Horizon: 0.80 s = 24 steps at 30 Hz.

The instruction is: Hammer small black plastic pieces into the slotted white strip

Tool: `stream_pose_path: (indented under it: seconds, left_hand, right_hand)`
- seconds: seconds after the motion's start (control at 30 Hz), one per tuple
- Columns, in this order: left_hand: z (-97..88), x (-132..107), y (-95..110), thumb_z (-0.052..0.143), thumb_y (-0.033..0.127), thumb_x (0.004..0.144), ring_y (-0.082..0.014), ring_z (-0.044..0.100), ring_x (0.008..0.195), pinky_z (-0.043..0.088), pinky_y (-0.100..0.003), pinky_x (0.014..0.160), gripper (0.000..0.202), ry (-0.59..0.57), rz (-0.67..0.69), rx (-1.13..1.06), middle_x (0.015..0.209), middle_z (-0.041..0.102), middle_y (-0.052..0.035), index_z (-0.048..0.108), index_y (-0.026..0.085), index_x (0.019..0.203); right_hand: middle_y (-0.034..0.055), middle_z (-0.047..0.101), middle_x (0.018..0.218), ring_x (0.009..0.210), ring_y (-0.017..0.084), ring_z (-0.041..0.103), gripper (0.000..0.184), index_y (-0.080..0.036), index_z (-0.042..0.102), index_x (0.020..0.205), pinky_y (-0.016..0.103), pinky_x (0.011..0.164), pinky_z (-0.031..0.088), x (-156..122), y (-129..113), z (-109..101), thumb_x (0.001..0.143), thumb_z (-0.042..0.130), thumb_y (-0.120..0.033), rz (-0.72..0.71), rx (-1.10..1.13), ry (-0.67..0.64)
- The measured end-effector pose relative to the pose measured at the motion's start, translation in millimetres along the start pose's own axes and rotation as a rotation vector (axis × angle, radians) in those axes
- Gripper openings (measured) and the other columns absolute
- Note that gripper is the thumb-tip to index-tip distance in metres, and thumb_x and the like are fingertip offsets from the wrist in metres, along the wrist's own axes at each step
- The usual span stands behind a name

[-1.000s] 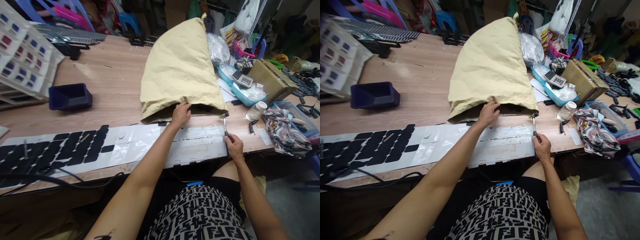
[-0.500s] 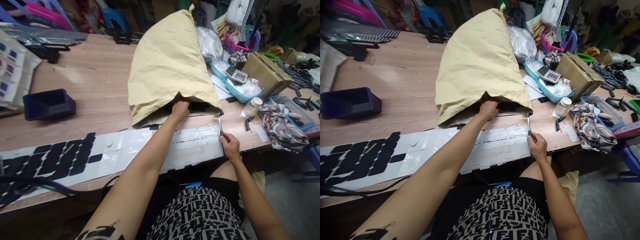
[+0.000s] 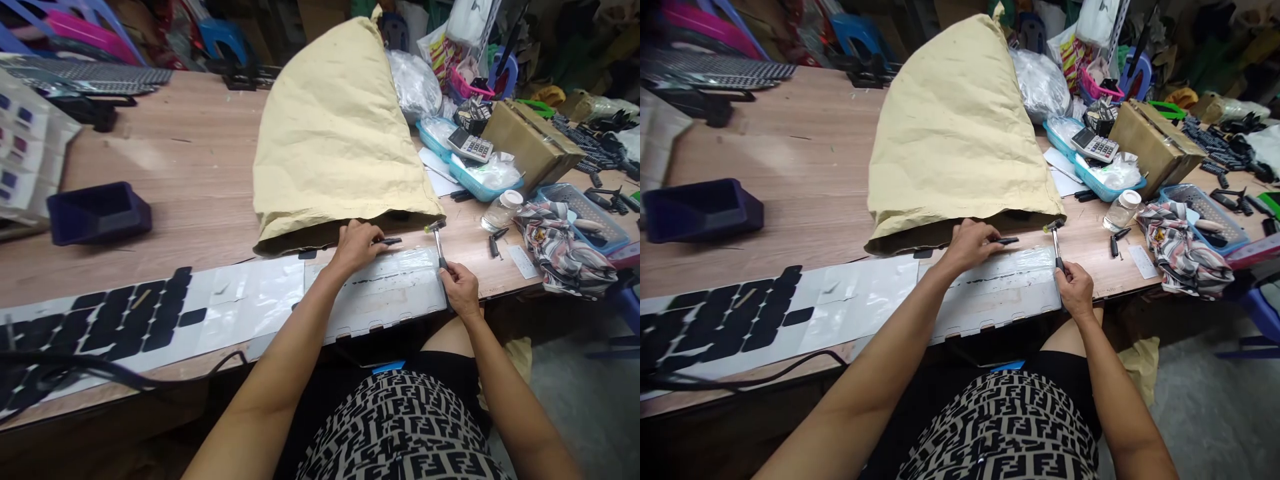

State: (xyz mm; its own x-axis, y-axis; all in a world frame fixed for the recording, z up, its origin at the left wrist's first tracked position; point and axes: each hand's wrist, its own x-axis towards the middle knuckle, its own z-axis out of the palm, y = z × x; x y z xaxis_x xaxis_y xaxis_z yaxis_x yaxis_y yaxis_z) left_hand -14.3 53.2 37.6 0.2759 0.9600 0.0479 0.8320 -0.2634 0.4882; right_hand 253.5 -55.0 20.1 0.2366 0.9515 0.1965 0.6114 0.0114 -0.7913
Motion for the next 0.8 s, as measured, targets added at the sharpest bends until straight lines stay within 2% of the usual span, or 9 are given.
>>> stream_pose_path:
  seconds: [0.13, 0.23, 0.4, 0.5, 0.63, 0.8]
  left_hand:
    - [19.2, -43, 0, 0.072, 0.035, 0.085, -0.0293, 0.053, 0.105, 0.039, -0.044, 0.093, 0.012, 0.038, 0.058, -0.136, 0.096, 0.071, -0.0052, 0.073, 0.025, 0.092]
    - [32.0, -54, -5, 0.074, 0.03, 0.082, -0.0278, 0.053, 0.107, 0.04, -0.043, 0.096, 0.018, 0.08, 0.031, -0.252, 0.103, 0.071, -0.0046, 0.074, 0.025, 0.099]
    - [37.2, -53, -11, 0.074, 0.028, 0.08, -0.0266, 0.054, 0.107, 0.042, -0.043, 0.098, 0.021, 0.099, 0.008, -0.342, 0.101, 0.071, -0.0027, 0.076, 0.026, 0.101]
    - [37.4, -51, -11, 0.074, 0.028, 0.08, -0.0266, 0.054, 0.106, 0.042, -0.043, 0.098, 0.02, 0.1, 0.002, -0.349, 0.099, 0.071, -0.0027, 0.078, 0.026, 0.1]
    - [38.4, -51, -10, 0.074, 0.029, 0.081, -0.0264, 0.054, 0.105, 0.042, -0.043, 0.098, 0.021, 0.114, -0.014, -0.353, 0.097, 0.071, -0.0028, 0.078, 0.026, 0.1]
    - [37.7, -50, -7, 0.075, 0.029, 0.08, -0.0256, 0.054, 0.103, 0.041, -0.043, 0.096, 0.021, 0.11, -0.017, -0.346, 0.095, 0.071, -0.0026, 0.079, 0.026, 0.101]
  right_hand:
    - [0.0036, 0.07, 0.083, 0.067, 0.015, 0.057, 0.035, -0.016, 0.078, 0.102, 0.029, 0.067, 0.049, 1, 1, 0, 0.085, 0.062, -0.042, 0.009, 0.005, 0.009]
    - [0.0037, 0.07, 0.083, 0.065, 0.015, 0.056, 0.034, -0.016, 0.077, 0.101, 0.029, 0.067, 0.048, 2, 1, 0, 0.085, 0.062, -0.042, 0.007, 0.007, 0.014]
    - [0.0011, 0.061, 0.074, 0.065, 0.015, 0.053, 0.028, -0.018, 0.076, 0.097, 0.029, 0.066, 0.046, -11, -12, -3, 0.088, 0.06, -0.038, -0.151, -0.125, 0.046]
    - [0.0002, 0.057, 0.072, 0.064, 0.014, 0.052, 0.025, -0.018, 0.074, 0.101, 0.029, 0.066, 0.046, -28, -27, -5, 0.091, 0.058, -0.035, -0.253, -0.148, -0.026]
    - [0.0015, 0.061, 0.076, 0.066, 0.015, 0.055, 0.022, -0.02, 0.073, 0.102, 0.028, 0.066, 0.047, -49, -44, -2, 0.093, 0.058, -0.032, -0.336, -0.134, -0.154]
    - [0.0038, 0.065, 0.081, 0.069, 0.016, 0.058, 0.024, -0.019, 0.072, 0.107, 0.028, 0.067, 0.049, -59, -46, 5, 0.094, 0.056, -0.03, -0.397, -0.185, -0.163]
